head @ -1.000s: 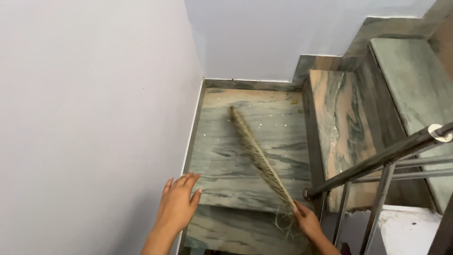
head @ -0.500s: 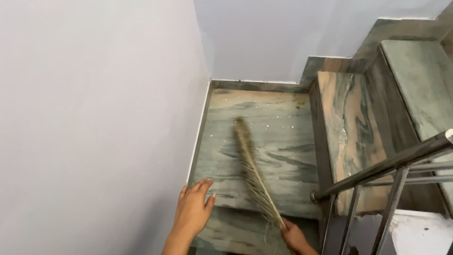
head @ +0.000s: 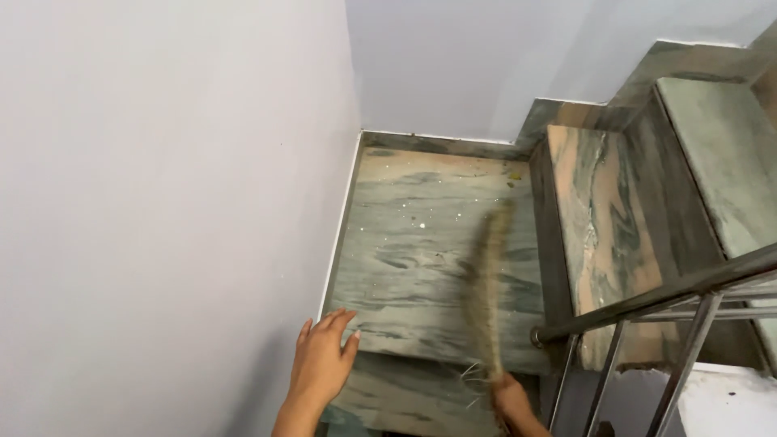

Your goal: The person sweeps dirt and debris down each step of a staircase using a hand broom.

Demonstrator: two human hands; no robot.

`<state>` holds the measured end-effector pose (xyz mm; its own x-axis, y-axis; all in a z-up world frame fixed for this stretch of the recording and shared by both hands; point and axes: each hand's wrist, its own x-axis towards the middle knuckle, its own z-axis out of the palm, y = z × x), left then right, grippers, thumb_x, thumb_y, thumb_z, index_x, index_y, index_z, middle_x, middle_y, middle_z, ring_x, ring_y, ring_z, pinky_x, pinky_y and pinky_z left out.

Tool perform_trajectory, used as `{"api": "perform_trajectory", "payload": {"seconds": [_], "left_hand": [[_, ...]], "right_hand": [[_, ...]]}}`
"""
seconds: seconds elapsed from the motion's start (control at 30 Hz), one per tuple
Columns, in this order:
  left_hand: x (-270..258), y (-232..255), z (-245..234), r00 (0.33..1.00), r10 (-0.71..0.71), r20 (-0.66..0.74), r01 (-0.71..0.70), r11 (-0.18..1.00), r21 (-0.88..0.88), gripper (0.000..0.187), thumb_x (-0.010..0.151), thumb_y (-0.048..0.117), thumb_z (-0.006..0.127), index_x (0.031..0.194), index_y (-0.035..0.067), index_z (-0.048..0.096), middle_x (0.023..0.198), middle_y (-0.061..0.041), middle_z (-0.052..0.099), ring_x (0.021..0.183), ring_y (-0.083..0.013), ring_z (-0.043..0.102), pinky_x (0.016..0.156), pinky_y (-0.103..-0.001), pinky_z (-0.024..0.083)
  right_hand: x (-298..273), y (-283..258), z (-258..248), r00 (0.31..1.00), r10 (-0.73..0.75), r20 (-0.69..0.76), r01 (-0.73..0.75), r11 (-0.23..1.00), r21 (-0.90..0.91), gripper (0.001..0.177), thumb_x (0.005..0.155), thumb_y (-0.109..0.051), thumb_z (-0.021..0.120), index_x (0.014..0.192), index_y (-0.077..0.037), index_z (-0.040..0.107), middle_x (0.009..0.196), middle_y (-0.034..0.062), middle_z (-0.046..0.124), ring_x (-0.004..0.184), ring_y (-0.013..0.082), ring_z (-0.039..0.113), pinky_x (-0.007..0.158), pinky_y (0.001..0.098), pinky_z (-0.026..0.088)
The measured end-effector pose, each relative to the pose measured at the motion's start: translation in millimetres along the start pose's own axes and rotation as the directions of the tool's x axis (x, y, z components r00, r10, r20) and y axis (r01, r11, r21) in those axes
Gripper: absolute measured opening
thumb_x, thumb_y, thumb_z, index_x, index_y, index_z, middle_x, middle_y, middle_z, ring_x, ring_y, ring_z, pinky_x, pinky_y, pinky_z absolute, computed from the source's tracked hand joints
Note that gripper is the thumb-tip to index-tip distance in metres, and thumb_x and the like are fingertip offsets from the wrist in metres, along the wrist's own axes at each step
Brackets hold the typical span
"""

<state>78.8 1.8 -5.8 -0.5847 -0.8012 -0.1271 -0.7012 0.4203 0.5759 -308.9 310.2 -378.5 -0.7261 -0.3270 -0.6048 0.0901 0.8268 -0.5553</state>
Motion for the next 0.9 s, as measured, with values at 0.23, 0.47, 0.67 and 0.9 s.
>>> {"api": "perform_trajectory", "payload": {"seconds": [0.23, 0.47, 0.67, 0.9], "left_hand": [[21, 22, -2, 0.993, 0.112, 0.035, -0.112, 0.994, -0.006, 0.055, 0.118, 0.037, 0.070, 0.171, 0.021, 0.076, 0.177, -0.007, 0.071, 0.168, -0.0271, 0.061, 0.152, -0.056, 0.026], [23, 2, 0, 0.989, 0.145, -0.029, -0.146, 0.988, -0.044, 0.056, 0.116, 0.038, 0.072, 0.169, 0.020, 0.078, 0.175, -0.009, 0.074, 0.166, -0.0299, 0.063, 0.149, -0.058, 0.030], [15, -12, -3, 0.990, 0.131, -0.046, -0.134, 0.989, -0.061, 0.055, 0.116, 0.038, 0.073, 0.168, 0.019, 0.079, 0.174, -0.011, 0.074, 0.164, -0.0324, 0.065, 0.148, -0.060, 0.031], [15, -8, -6, 0.990, 0.136, -0.026, -0.137, 0.989, -0.046, 0.055, 0.115, 0.037, 0.074, 0.167, 0.019, 0.079, 0.173, -0.010, 0.075, 0.165, -0.0315, 0.065, 0.148, -0.058, 0.032]], "right_hand": [[-7, -69, 15, 0.927, -0.268, 0.260, 0.219, 0.954, 0.202, 0.051, 0.123, -0.032, 0.075, 0.167, -0.007, 0.081, 0.091, 0.0058, 0.079, 0.075, 0.0180, 0.066, 0.068, 0.0412, 0.057], [-80, -85, -58, 0.994, -0.106, -0.001, 0.097, 0.902, 0.421, 0.060, 0.121, -0.025, 0.071, 0.180, -0.014, 0.070, 0.089, 0.0076, 0.070, 0.076, 0.0206, 0.061, 0.066, 0.0444, 0.051], [-100, -80, -75, 0.994, 0.106, -0.025, -0.102, 0.989, 0.108, 0.052, 0.123, -0.021, 0.063, 0.174, -0.013, 0.073, 0.095, 0.0182, 0.081, 0.074, 0.0332, 0.068, 0.065, 0.0523, 0.051], [-67, -117, -41, 0.978, 0.055, 0.199, -0.063, 0.997, 0.038, 0.048, 0.121, -0.019, 0.062, 0.164, -0.010, 0.081, 0.096, 0.0122, 0.075, 0.079, 0.0269, 0.068, 0.069, 0.0485, 0.053]]}}
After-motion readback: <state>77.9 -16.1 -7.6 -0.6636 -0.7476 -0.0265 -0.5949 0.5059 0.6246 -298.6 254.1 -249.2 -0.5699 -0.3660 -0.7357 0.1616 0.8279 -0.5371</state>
